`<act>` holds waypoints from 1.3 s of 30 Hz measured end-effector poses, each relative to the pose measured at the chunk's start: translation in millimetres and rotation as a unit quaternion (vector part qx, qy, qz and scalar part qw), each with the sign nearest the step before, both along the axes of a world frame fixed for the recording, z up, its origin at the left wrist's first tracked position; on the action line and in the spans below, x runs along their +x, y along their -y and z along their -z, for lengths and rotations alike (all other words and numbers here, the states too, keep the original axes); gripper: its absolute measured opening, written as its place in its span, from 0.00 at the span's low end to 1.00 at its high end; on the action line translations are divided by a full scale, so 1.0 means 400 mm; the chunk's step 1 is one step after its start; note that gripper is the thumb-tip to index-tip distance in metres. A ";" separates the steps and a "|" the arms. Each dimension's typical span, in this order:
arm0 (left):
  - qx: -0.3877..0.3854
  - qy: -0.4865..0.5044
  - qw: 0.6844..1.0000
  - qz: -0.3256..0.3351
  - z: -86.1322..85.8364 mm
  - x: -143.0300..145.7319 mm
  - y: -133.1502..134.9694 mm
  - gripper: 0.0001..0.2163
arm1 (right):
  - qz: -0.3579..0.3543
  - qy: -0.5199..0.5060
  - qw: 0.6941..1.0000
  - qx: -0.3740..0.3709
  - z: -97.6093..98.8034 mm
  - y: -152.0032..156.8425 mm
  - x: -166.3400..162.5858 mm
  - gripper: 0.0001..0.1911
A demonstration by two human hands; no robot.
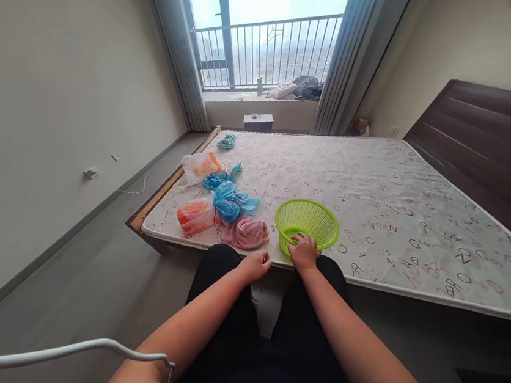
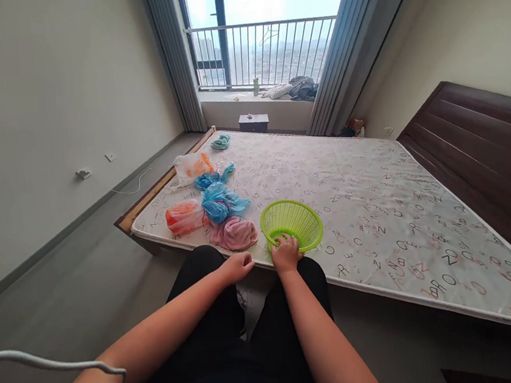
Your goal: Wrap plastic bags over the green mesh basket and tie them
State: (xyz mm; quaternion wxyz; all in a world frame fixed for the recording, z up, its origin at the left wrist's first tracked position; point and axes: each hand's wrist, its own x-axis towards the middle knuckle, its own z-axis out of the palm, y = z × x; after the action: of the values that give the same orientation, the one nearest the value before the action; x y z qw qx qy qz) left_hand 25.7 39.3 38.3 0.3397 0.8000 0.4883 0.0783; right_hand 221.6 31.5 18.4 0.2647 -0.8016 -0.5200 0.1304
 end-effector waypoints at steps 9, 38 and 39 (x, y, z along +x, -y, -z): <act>-0.170 0.026 0.982 0.080 -0.019 -0.047 0.027 0.21 | 0.033 0.017 0.997 0.066 0.010 0.009 0.018 0.18; -0.615 0.170 0.753 -0.162 -0.072 -0.327 0.003 0.15 | -0.050 0.066 0.985 0.152 -0.039 0.059 0.056 0.32; -0.633 0.173 0.745 -0.118 -0.061 -0.326 -0.012 0.15 | -0.055 0.062 0.983 0.166 -0.042 0.058 0.051 0.30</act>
State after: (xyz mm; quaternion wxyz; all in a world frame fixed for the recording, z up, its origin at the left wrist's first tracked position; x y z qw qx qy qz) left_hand -104.8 44.0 62.6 0.8349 0.3102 0.4488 -0.0724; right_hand 242.2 8.3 35.1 0.3533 -0.7231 -0.5935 0.0065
